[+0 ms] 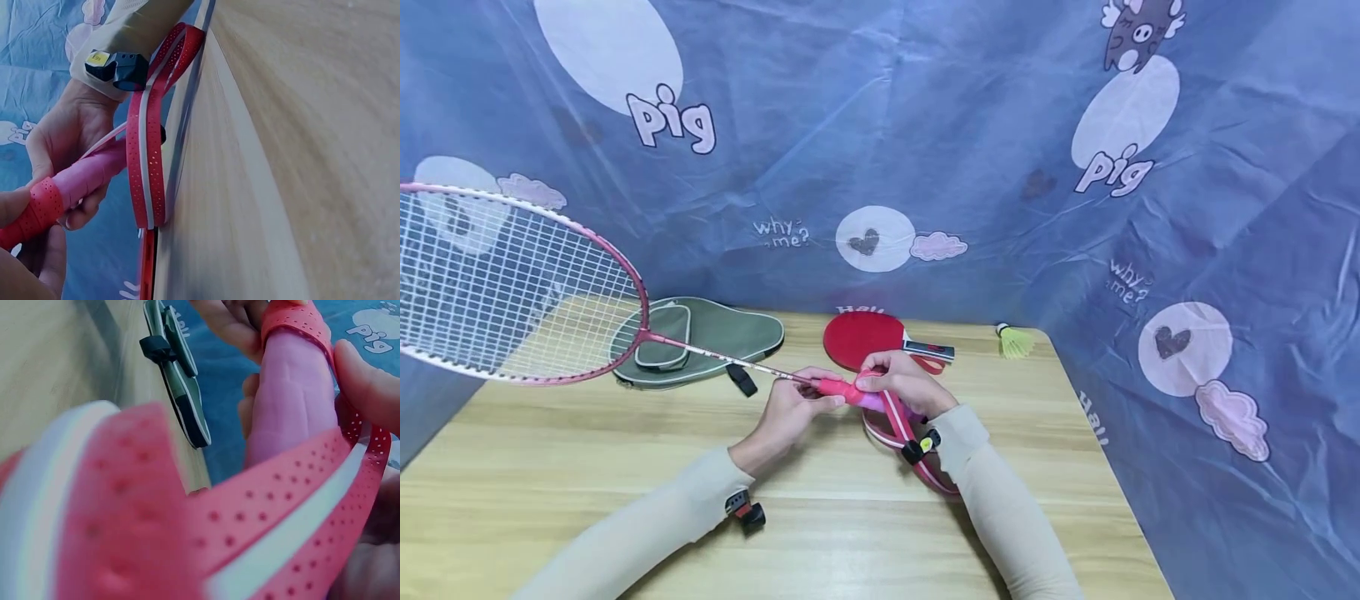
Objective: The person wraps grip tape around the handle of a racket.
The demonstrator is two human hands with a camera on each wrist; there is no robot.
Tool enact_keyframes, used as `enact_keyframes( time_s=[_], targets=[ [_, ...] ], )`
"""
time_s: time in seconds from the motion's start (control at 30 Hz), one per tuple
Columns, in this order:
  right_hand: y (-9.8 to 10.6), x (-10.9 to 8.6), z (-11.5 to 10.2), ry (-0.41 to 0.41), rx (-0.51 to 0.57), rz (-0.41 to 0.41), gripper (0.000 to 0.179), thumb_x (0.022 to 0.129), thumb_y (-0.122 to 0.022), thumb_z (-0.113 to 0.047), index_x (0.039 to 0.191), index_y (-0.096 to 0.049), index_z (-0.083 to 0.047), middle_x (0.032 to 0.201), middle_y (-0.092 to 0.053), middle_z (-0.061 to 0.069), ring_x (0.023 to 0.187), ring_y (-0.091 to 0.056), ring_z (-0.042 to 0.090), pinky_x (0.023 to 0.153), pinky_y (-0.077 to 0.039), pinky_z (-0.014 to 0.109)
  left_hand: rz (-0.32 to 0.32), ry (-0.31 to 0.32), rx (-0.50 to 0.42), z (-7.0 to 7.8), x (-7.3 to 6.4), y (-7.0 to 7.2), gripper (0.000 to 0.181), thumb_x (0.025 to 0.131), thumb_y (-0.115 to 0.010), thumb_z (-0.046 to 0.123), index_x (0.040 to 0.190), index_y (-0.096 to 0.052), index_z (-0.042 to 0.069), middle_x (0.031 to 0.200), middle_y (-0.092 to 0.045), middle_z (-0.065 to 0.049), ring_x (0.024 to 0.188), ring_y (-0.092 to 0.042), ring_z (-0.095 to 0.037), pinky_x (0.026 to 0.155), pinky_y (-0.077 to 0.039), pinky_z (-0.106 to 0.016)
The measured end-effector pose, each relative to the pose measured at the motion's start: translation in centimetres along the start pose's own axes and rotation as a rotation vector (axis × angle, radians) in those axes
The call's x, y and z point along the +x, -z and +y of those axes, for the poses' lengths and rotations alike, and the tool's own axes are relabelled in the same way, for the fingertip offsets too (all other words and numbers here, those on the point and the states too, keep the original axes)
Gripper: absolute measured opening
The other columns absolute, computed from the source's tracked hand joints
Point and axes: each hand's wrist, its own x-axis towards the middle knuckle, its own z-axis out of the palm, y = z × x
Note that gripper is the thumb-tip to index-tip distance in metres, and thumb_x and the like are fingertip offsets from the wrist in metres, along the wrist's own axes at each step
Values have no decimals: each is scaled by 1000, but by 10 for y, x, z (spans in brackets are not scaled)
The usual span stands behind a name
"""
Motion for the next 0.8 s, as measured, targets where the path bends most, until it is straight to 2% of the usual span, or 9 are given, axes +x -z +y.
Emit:
enact_keyframes(
  time_s=[0.1,0.27,0.4,0.53,0.67,0.8],
  targets=[
    [1,0,6,-6,40,-19,11,90,-67,-1,84,-62,-10,79,-65,-7,73,-56,7,64,-47,17,-40,-3,-18,-3,2,1,33,77,-78,-3,109,-74,1,102,-77,-17,84,-68,-11,76,-55,-19],
    [0,0,11,-25,42,-27,12,91,-66,-1,85,-63,-11,75,-60,-7,69,-53,7,61,-45,16,-80,7,-46,-6,2,1,36,77,-73,-9,112,-72,0,107,-75,-17,90,-67,-10,81,-53,-20],
    [-2,-1,9,-12,35,5,13,88,-68,0,86,-63,-11,78,-61,-7,75,-54,8,65,-46,17,-106,10,-76,-7,3,1,39,78,-69,-11,116,-67,-5,110,-72,-21,88,-66,-11,79,-55,-19],
    [-6,-3,3,19,7,55,11,87,-71,0,88,-64,-9,81,-65,-7,78,-56,9,69,-47,18,-117,15,-70,-6,3,-1,44,83,-75,-2,125,-61,-4,115,-69,-20,86,-66,-8,77,-57,-20],
    [-10,-6,-2,54,-75,100,11,86,-74,-4,90,-65,-1,82,-67,-6,77,-56,10,69,-48,21,-50,9,17,-3,2,-3,43,83,-84,15,119,-67,0,106,-74,-16,76,-66,-5,70,-56,-19],
    [-11,-8,-3,80,-130,107,15,86,-75,-8,90,-64,2,79,-66,-5,78,-55,10,71,-48,22,33,-19,71,-2,1,-4,33,80,-87,18,105,-75,2,95,-78,-12,75,-67,-3,67,-53,-18]
  ],
)
